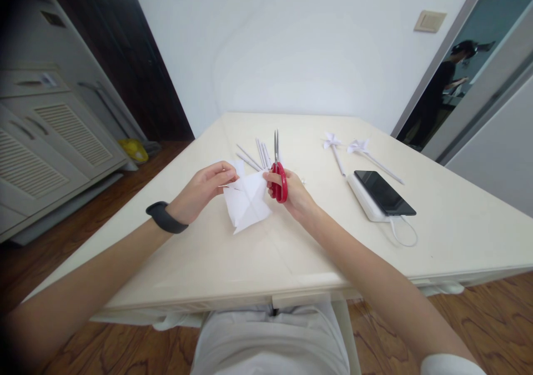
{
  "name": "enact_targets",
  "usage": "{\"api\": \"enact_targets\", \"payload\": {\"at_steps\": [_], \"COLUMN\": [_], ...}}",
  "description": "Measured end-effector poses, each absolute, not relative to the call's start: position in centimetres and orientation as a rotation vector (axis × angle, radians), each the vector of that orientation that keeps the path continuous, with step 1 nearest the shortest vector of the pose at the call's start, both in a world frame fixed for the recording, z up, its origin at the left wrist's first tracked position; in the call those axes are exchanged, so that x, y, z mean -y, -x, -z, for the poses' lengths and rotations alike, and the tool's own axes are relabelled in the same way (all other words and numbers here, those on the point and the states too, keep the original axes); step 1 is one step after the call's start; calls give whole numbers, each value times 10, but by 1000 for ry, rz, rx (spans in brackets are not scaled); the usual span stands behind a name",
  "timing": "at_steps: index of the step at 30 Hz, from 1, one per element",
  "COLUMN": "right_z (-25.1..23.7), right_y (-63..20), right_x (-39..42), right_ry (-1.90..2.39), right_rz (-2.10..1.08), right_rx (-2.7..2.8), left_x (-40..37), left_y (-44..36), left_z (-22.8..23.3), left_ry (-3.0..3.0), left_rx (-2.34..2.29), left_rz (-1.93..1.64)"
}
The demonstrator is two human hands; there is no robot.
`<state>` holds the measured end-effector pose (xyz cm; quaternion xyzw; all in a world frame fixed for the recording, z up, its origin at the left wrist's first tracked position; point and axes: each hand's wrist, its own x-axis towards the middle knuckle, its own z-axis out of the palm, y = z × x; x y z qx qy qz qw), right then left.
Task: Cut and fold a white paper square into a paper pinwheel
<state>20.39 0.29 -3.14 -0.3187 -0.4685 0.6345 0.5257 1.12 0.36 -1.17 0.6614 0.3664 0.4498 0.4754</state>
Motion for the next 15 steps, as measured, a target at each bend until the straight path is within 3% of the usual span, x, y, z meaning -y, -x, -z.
{"api": "enact_targets", "payload": {"at_steps": [15], "right_z": [31], "right_y": [-206], "right_x": [-3], "right_ry": [762], "right_rz": [-1503], "right_rx": [1100], "left_x": [-5], "left_y": [-9], "left_z": [11], "left_ry": [-1537], "left_rx": [-732], "left_rz": [-1277]}}
